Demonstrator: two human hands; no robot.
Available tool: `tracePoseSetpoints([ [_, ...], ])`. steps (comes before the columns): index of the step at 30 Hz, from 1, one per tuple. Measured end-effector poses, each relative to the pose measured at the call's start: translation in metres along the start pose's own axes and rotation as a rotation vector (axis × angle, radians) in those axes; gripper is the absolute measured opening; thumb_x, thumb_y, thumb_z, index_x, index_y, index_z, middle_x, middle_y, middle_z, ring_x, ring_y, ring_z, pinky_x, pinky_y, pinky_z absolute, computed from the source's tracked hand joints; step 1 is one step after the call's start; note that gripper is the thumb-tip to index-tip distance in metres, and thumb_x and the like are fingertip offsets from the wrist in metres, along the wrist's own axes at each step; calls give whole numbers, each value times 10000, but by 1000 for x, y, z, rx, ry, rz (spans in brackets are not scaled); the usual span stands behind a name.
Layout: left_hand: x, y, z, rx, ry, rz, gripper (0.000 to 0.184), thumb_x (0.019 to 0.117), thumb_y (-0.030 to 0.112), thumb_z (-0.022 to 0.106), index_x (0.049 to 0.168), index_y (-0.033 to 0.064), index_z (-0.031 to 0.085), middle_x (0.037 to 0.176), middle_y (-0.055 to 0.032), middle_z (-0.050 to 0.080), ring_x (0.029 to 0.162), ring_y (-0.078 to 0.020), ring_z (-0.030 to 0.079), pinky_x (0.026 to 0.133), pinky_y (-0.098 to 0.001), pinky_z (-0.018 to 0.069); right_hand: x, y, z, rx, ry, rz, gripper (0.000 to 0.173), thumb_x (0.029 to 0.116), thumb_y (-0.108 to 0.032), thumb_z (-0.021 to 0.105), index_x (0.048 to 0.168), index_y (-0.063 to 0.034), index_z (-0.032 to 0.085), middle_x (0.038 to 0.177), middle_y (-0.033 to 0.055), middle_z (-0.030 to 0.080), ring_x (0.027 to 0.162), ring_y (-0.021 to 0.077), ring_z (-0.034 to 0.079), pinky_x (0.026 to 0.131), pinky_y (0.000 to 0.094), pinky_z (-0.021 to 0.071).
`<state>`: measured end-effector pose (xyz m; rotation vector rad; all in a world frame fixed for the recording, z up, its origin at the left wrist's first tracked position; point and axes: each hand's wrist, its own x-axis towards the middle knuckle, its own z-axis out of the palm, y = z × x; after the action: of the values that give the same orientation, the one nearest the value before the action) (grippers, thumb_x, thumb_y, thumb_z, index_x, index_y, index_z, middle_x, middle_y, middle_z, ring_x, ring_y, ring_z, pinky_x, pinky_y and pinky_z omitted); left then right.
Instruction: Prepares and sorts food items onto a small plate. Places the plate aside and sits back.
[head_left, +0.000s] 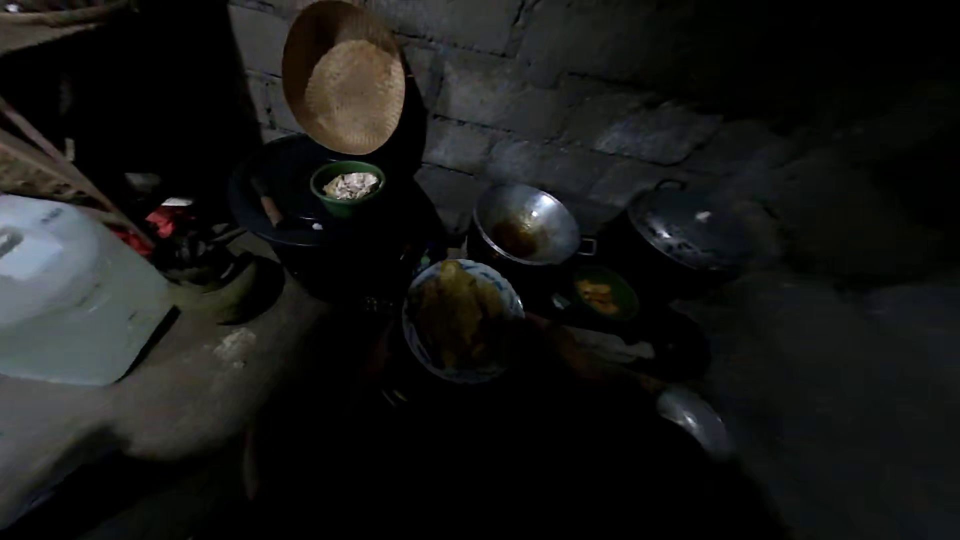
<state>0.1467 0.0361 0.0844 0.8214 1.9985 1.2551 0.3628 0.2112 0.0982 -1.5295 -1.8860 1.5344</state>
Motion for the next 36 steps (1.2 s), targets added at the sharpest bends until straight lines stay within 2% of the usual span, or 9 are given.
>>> tracePoseSetpoints([
  [2, 4, -29, 7, -231, -13, -81, 469, 1121, 321, 383, 1368, -38, 557, 1285, -195, 629, 1125, -208, 614, 979, -369, 501, 1, 1, 3, -37, -33, -66, 316, 1087, -244, 522, 1281, -17, 625, 1110, 99, 687, 939, 101, 643, 860, 316, 546],
  [4, 9, -39, 17, -451, -28, -205, 514, 1124, 389, 336, 1451, 27, 496, 1426, -174, 559, 1282, -236, 565, 1070, -439, 480, 7, 8, 12, 120, -97, -94, 305, 1088, -187, 511, 1317, -5, 597, 1136, 92, 691, 977, 98, 670, 881, 310, 571],
  [8, 12, -45, 13, -521, -41, -181, 556, 1124, 429, 273, 1465, 44, 485, 1384, -165, 594, 1238, -235, 603, 1030, -458, 518, 6, 10, 30, 262, -64, -102, 359, 1082, -173, 525, 1408, -24, 549, 1269, 134, 672, 1095, 173, 686, 931, 365, 588],
  [11, 19, -51, 12, -643, -69, -184, 568, 1124, 438, 250, 1502, 57, 435, 1393, -164, 591, 1232, -244, 616, 1015, -473, 533, 8, -6, 30, -145, 65, -271, 499, 1069, -195, 555, 1531, -45, 445, 1472, 196, 550, 1307, 270, 584, 1086, 422, 491],
  [16, 23, -50, 11, -597, -117, -176, 563, 1127, 422, 221, 1489, 55, 446, 1351, -146, 618, 1188, -203, 638, 983, -427, 551, 16, -49, 29, -905, 31, -532, 496, 996, -298, 682, 1480, -264, 577, 1657, 153, 335, 1568, 395, 187, 1242, 626, 197],
  [19, 27, -47, 16, -570, -101, -193, 560, 1124, 432, 238, 1475, 65, 475, 1359, -137, 616, 1195, -198, 631, 989, -432, 542, 31, -56, 30, -1100, -88, -497, 487, 999, -354, 665, 1463, -223, 599, 1684, 179, 269, 1593, 394, 71, 1265, 633, 45],
  [24, 43, -42, 29, -638, -65, -226, 548, 1125, 424, 254, 1444, 52, 498, 1310, -139, 642, 1150, -204, 655, 947, -431, 567, 51, -29, 27, -992, -149, -458, 361, 983, -300, 677, 1298, -123, 676, 1649, 186, 340, 1585, 389, 130, 1270, 614, 84],
  [28, 63, -39, 42, -576, -80, -256, 549, 1123, 427, 273, 1465, 51, 480, 1350, -150, 616, 1191, -219, 631, 983, -451, 541, 61, -12, 25, -955, -147, -410, 499, 996, -332, 658, 1446, -127, 590, 1705, 180, 206, 1598, 368, 75, 1279, 597, 43],
  [36, 107, -36, 85, -615, -98, -235, 543, 1130, 398, 258, 1461, 23, 470, 1350, -167, 610, 1190, -214, 630, 989, -430, 542, 97, -6, 18, -1004, -90, -197, 589, 989, -490, 626, 1397, -66, 626, 1713, 207, 147, 1604, 361, 4, 1274, 593, -11],
])
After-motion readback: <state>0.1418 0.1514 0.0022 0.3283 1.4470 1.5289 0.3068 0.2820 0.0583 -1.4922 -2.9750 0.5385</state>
